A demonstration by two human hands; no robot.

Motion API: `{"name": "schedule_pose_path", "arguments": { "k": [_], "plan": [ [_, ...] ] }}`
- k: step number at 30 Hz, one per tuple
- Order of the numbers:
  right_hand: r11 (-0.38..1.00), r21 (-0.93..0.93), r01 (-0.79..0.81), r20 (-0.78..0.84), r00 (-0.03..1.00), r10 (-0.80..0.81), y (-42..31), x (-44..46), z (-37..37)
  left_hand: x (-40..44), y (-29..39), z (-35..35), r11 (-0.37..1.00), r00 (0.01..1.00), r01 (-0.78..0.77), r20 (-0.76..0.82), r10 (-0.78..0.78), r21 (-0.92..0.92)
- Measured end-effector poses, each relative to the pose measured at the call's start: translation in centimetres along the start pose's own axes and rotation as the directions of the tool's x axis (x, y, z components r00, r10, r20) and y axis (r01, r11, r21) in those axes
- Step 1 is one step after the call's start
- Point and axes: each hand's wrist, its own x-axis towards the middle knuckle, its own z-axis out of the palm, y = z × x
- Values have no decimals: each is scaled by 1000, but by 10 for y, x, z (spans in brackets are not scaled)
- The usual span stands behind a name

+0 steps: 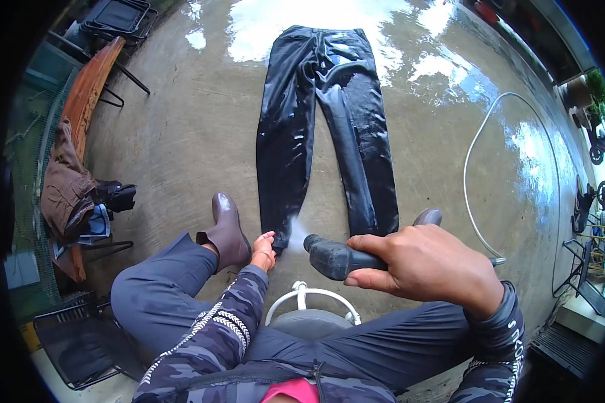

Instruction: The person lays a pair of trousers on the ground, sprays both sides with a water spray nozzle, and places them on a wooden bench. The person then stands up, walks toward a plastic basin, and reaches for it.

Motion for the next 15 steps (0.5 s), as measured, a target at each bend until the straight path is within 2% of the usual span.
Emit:
{"name": "schedule_pose_path", "arguments": {
  "k": [2, 3, 4, 5, 6, 8, 9, 10, 12, 13, 15],
  "plan": [
    [997, 16, 76, -43, 996, -75, 3, 0, 4, 7, -6, -1, 1000, 1000, -23, 15, 23, 8],
    [997, 14, 76, -44, 996, -75, 0, -1, 1, 4, -7, 2, 953, 968, -243, -20, 251, 182],
    [998, 43, 37, -60, 998, -34, -3, -2, -3, 2, -7, 7, 829, 883, -435, -14, 469, 352],
    [997, 72, -2, -77, 997, 8, -5, -3, -6, -1, -8, 12, 713, 820, -502, 8, 572, 489],
    [998, 69, -3, -82, 997, 9, -4, -4, -6, -27, 4, 18, 739, 839, -502, 44, 543, 449],
    [989, 143, 32, -253, 967, 5, 0, -5, -4, -82, 29, 28, 441, 736, -530, 135, 663, 725],
    [987, 159, -15, -233, 971, 52, -1, -7, -8, -78, 26, 26, 292, 750, -511, 254, 611, 808],
    [987, 159, -17, -233, 971, 54, 0, -9, -11, -74, 23, 26, 291, 750, -513, 256, 610, 807],
    [990, 139, -38, -230, 971, 70, 6, -14, -14, -70, 19, 27, -214, 637, -508, 531, 559, 834],
    [989, 140, -39, -231, 970, 71, 8, -15, -14, -71, 20, 27, -393, 479, -558, 670, 566, 731],
    [975, 223, -19, -394, 913, 108, 9, -17, -13, -78, 13, 31, -517, 405, -605, 793, 455, 606]
  ]
}}
